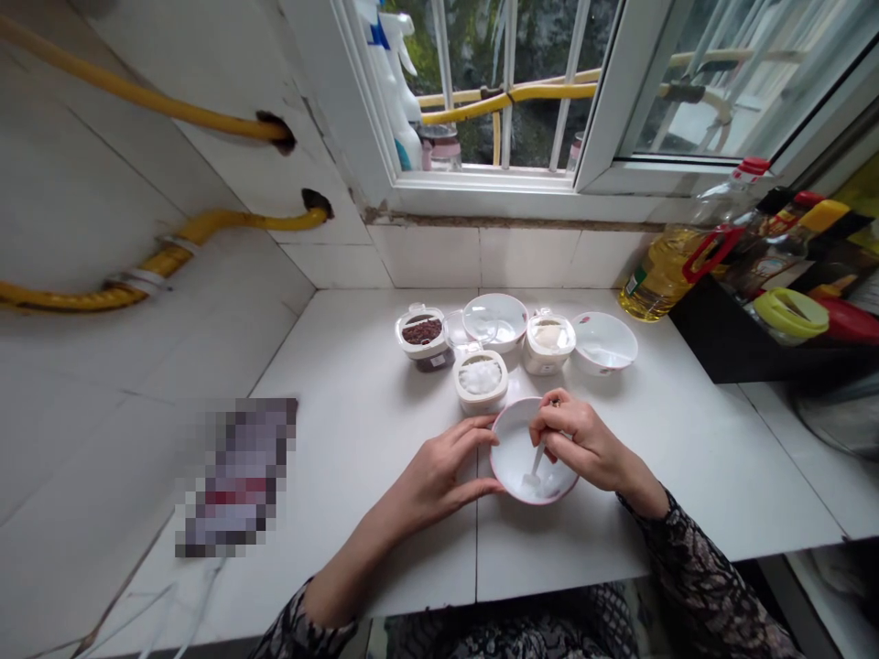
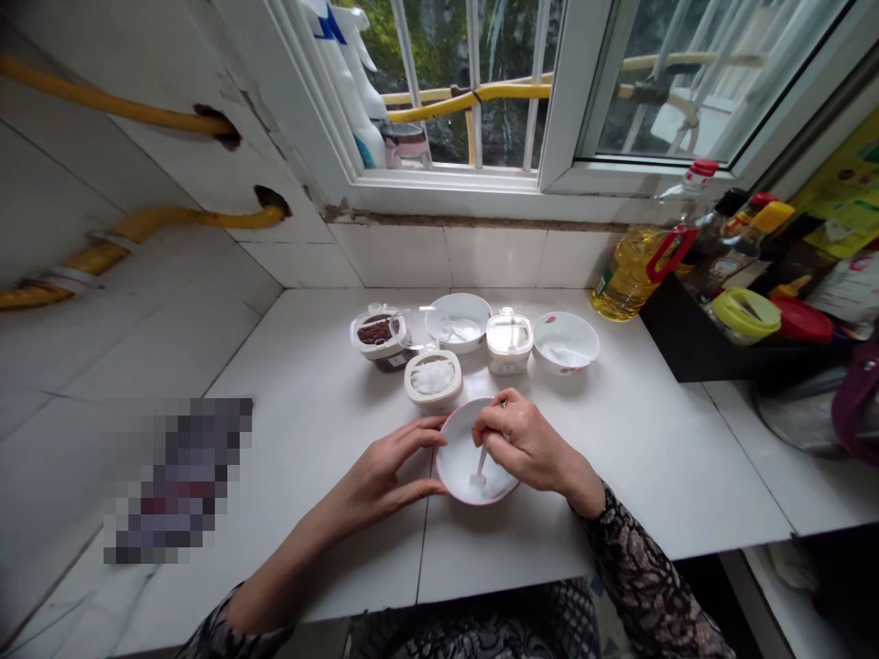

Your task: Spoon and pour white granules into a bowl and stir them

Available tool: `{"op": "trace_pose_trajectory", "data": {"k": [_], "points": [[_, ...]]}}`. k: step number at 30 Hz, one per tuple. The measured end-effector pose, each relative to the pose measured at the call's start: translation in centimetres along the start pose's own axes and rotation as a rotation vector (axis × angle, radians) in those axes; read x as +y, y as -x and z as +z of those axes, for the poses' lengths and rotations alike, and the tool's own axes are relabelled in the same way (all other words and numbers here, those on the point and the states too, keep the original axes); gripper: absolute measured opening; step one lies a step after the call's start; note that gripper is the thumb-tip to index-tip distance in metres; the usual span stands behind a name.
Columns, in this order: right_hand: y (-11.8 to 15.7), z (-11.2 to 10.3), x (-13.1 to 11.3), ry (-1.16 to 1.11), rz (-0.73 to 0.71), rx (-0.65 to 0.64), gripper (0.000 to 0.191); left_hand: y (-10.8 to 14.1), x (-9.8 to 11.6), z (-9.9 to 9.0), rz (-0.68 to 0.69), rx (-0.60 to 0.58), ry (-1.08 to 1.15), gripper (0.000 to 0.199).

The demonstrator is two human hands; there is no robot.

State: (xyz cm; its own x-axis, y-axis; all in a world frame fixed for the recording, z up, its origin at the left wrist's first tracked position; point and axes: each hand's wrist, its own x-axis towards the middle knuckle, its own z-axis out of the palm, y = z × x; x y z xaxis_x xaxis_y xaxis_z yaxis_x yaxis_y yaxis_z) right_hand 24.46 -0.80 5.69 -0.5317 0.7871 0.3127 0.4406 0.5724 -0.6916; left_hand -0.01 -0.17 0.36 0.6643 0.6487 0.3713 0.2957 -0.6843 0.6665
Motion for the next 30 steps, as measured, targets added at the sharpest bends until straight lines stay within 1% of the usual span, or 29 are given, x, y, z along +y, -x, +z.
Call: {"op": "trace_pose_trajectory", "data": {"k": [4,8,12,14,20,30], "points": [[0.0,0.1,0.0,-0.068,0.107,0.035,0.023,0.0,0.1,0.0,-0.001,-0.002,-0.007,0.038],[-0.1,0.0,0.2,-0.174,0.259,0.157,0.021,0.0,0.1,0.1,0.006,0.006,-0.010,0.038],[-0.3,0.0,0.5,-0.392,0.446,0.233,0.017,0.0,0.0,0.1,0.002,0.003,0.005,0.037],[-0.4,0.0,0.7,-0.483,0.511,0.255,0.015,0.0,0.0,0.1,-0.008,-0.004,0.013,0.037],[-0.6,0.0,1.3,-0.601,0.568,0.314,0.014,0.0,0.0,0.1,-0.023,-0.006,0.031,0.037],[-0.7,0.0,1.8,-0.651,0.600,0.389,0.014,-0.3,0.5,0.0,-0.036,-0.015,0.049,0.040]]}}
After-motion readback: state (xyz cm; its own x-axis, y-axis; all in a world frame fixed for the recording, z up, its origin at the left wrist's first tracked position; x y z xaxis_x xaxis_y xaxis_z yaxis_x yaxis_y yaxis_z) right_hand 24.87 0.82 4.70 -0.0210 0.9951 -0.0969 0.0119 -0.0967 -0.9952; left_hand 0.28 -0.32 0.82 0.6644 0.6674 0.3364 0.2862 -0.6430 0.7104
